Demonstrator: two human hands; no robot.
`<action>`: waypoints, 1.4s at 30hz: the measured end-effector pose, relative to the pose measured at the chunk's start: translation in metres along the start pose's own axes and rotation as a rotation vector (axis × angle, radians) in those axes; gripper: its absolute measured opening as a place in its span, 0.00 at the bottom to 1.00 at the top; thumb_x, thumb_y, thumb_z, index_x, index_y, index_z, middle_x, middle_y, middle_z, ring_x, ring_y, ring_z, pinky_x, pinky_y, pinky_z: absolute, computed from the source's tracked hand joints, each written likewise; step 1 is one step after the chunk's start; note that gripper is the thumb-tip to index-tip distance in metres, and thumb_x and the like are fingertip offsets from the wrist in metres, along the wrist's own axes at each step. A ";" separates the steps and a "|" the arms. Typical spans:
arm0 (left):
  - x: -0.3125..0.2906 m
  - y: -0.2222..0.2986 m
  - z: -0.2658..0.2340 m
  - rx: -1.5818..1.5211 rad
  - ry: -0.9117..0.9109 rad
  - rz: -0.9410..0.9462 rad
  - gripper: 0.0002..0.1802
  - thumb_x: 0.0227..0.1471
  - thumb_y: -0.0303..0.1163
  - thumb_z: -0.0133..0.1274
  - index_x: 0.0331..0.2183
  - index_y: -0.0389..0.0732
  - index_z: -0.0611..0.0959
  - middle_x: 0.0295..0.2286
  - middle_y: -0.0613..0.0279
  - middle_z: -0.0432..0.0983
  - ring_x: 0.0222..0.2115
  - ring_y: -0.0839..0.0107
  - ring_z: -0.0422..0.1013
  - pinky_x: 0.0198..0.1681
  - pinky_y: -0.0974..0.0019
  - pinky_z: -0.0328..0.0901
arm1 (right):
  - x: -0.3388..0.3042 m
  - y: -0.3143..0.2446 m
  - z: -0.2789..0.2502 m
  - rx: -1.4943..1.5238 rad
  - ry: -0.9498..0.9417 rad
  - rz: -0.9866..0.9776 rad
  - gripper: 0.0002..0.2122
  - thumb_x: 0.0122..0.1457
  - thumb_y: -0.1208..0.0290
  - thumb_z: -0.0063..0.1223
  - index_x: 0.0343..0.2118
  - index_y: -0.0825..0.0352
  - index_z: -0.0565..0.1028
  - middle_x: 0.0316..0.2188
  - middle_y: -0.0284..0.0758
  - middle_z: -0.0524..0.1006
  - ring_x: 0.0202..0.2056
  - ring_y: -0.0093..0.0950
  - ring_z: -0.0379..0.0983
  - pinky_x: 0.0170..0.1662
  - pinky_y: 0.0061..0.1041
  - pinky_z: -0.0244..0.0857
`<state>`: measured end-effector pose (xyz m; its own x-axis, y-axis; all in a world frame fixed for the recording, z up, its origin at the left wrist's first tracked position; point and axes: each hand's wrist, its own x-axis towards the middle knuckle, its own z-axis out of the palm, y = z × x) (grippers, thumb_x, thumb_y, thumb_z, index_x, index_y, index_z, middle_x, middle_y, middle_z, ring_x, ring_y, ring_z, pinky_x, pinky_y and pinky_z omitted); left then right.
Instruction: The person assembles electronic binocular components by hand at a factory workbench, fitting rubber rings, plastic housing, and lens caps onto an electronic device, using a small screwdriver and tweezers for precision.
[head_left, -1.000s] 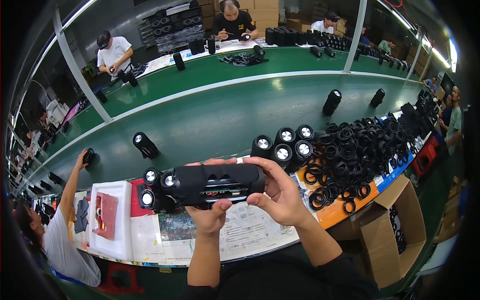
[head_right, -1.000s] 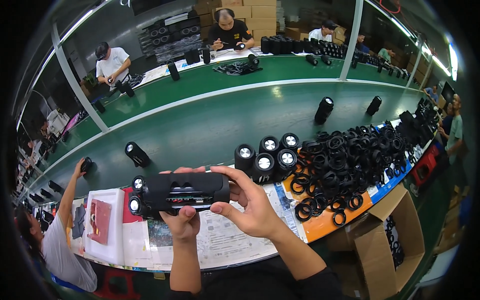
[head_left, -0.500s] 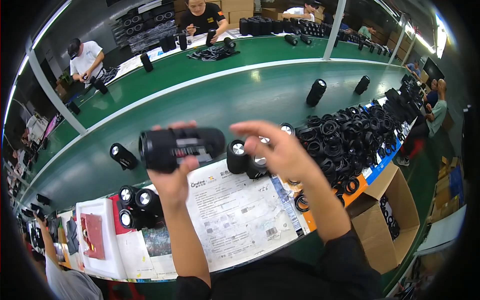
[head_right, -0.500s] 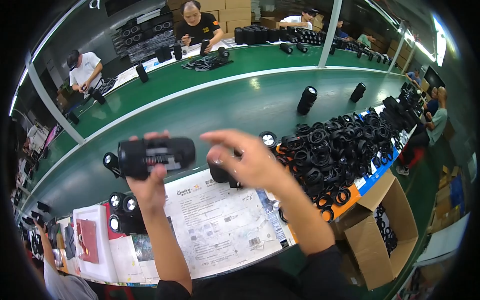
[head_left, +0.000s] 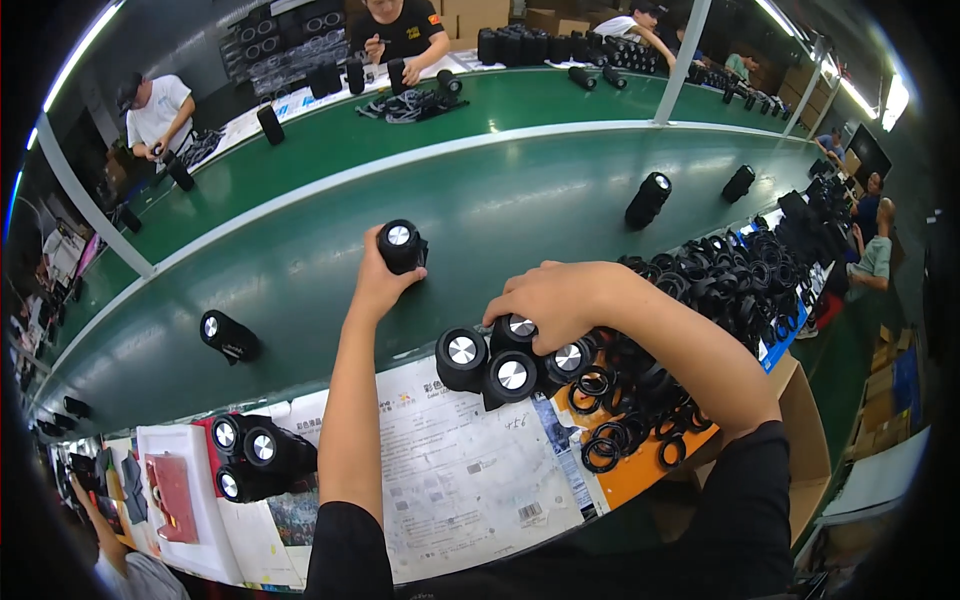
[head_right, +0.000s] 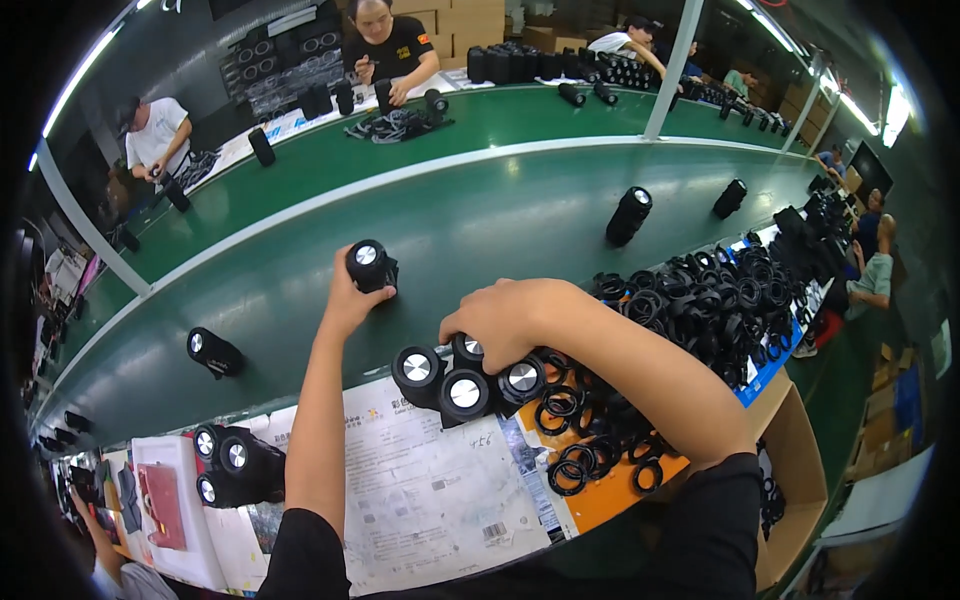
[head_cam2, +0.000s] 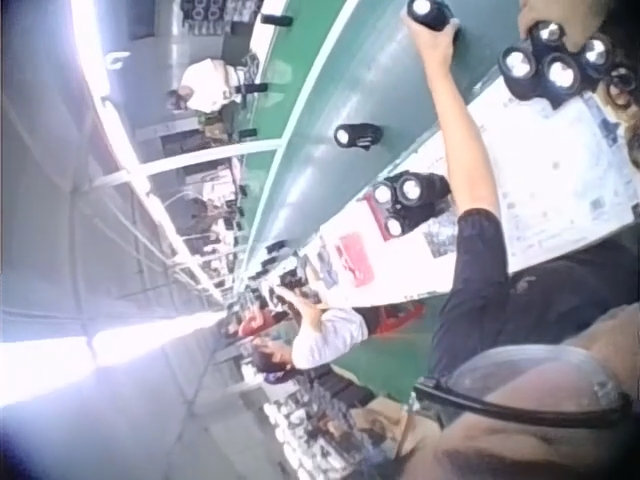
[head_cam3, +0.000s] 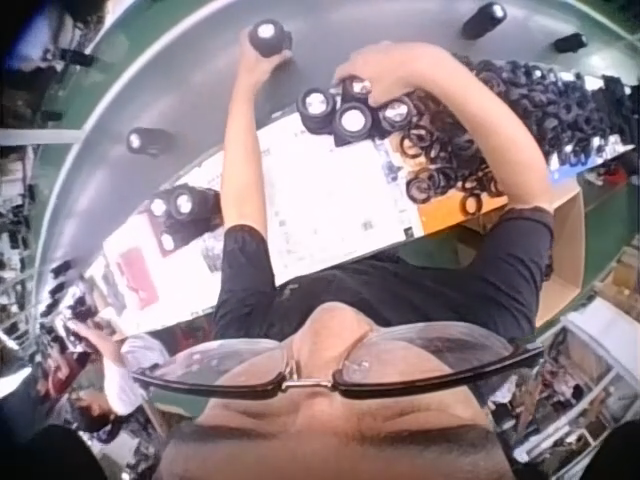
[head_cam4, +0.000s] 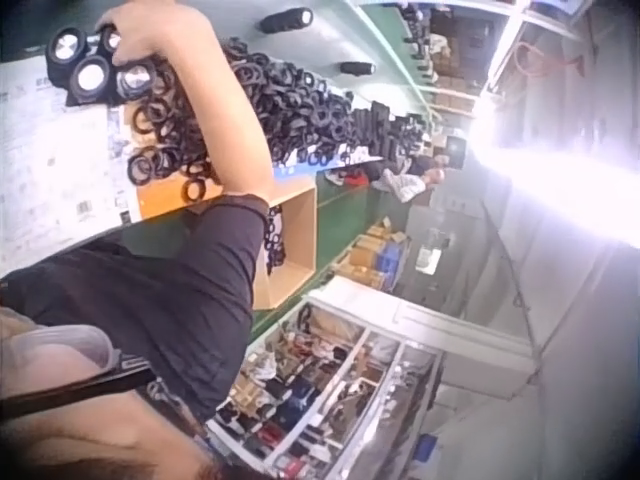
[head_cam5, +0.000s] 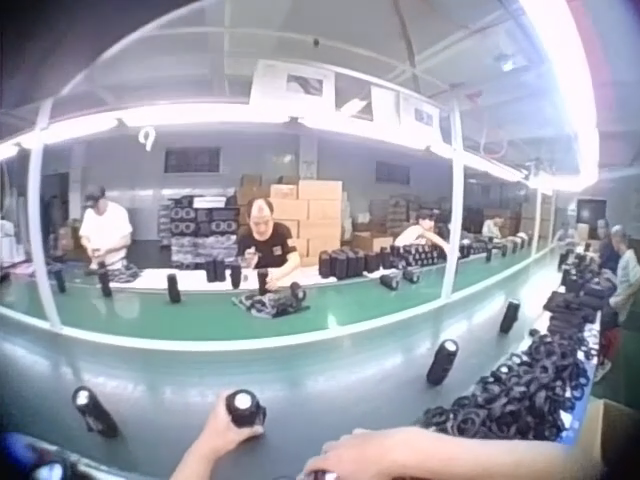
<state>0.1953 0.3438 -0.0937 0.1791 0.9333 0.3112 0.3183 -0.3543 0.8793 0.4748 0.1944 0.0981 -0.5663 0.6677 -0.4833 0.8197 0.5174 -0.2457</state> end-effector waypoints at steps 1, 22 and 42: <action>0.000 0.004 -0.003 -0.026 -0.063 0.009 0.59 0.41 0.25 0.82 0.67 0.44 0.63 0.60 0.46 0.76 0.64 0.48 0.72 0.68 0.51 0.66 | 0.001 -0.003 -0.001 -0.016 0.001 0.018 0.31 0.54 0.66 0.69 0.65 0.54 0.79 0.60 0.42 0.81 0.61 0.46 0.78 0.68 0.46 0.68; -0.099 0.119 -0.054 -0.251 -0.196 0.017 0.45 0.44 0.25 0.81 0.63 0.43 0.78 0.57 0.62 0.78 0.58 0.66 0.77 0.62 0.57 0.75 | 0.125 0.163 -0.047 0.094 0.416 0.227 0.35 0.52 0.53 0.71 0.64 0.65 0.81 0.56 0.53 0.84 0.56 0.49 0.82 0.62 0.42 0.76; -0.116 0.181 0.012 0.072 -0.575 0.445 0.46 0.52 0.43 0.78 0.65 0.38 0.76 0.63 0.46 0.73 0.64 0.46 0.72 0.68 0.49 0.68 | -0.013 0.108 -0.011 0.129 0.293 0.399 0.27 0.52 0.50 0.70 0.52 0.62 0.84 0.41 0.49 0.88 0.44 0.48 0.86 0.51 0.41 0.80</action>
<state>0.2433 0.1704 0.0248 0.7598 0.5293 0.3775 0.1587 -0.7141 0.6818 0.5700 0.2473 0.0872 -0.1925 0.9314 -0.3089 0.9704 0.1340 -0.2007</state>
